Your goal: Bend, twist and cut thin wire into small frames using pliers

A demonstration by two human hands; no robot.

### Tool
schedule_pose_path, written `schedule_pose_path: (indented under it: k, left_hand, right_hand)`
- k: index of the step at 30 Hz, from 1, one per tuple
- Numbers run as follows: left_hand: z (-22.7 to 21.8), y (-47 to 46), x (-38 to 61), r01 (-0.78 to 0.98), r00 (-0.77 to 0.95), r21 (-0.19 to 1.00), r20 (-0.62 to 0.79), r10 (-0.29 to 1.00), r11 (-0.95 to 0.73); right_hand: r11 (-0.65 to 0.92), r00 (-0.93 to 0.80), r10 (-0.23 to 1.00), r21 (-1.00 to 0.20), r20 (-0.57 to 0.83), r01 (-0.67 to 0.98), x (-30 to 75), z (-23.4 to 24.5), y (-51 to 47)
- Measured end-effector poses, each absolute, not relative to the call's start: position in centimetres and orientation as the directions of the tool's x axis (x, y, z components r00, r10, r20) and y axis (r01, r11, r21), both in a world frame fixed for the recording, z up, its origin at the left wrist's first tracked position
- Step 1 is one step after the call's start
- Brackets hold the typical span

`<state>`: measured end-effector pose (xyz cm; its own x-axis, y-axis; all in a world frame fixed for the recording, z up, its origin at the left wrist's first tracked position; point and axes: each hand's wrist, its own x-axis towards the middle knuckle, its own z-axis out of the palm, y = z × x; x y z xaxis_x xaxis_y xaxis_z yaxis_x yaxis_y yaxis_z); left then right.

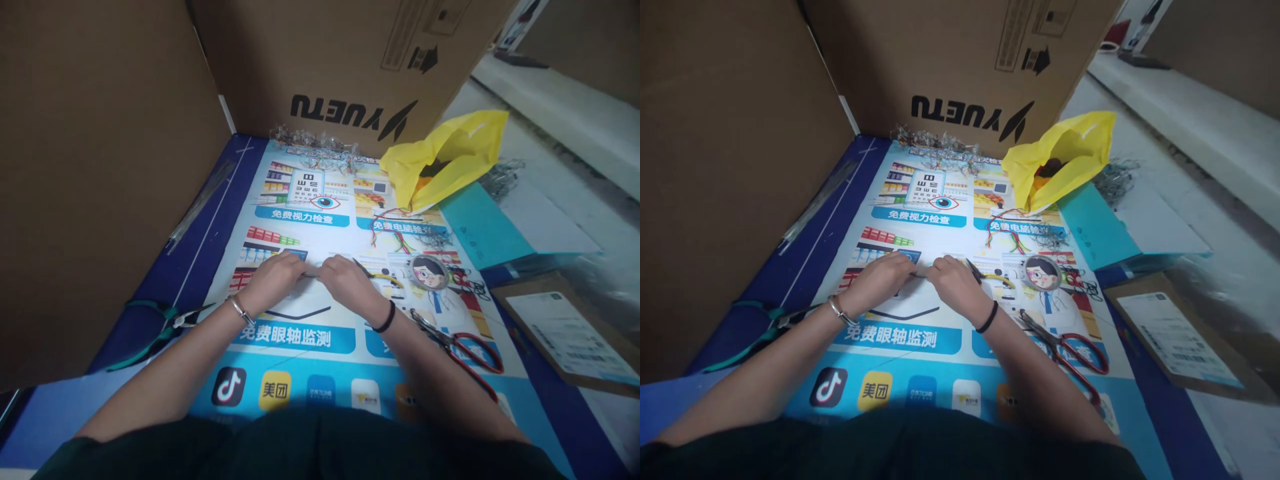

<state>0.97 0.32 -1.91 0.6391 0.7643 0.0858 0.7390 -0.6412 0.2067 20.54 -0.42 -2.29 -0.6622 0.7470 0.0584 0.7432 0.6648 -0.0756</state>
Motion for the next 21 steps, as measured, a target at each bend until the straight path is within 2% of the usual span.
schedule_pose_path:
  k: [5, 10, 21]
  left_hand:
    - [-1.7, -0.2, 1.1, 0.748, 0.635, 0.179, 0.086, 0.768, -0.639]
    - [-1.2, -0.6, 1.6, 0.743, 0.657, 0.135, 0.041, 0.752, -0.656]
    - [-0.9, -1.4, 2.0, 0.792, 0.599, 0.093, 0.071, 0.798, -0.603]
  right_hand:
    - [0.658, -0.658, 0.753, 0.025, 0.000, 0.753, 19.5, -1.2, -1.2]
    - [0.644, -0.642, 0.765, 0.076, -0.047, 0.761, 18.5, -0.5, -1.6]
    - [0.666, -0.673, 0.740, 0.138, 0.004, 0.733, 18.0, -1.0, -1.7]
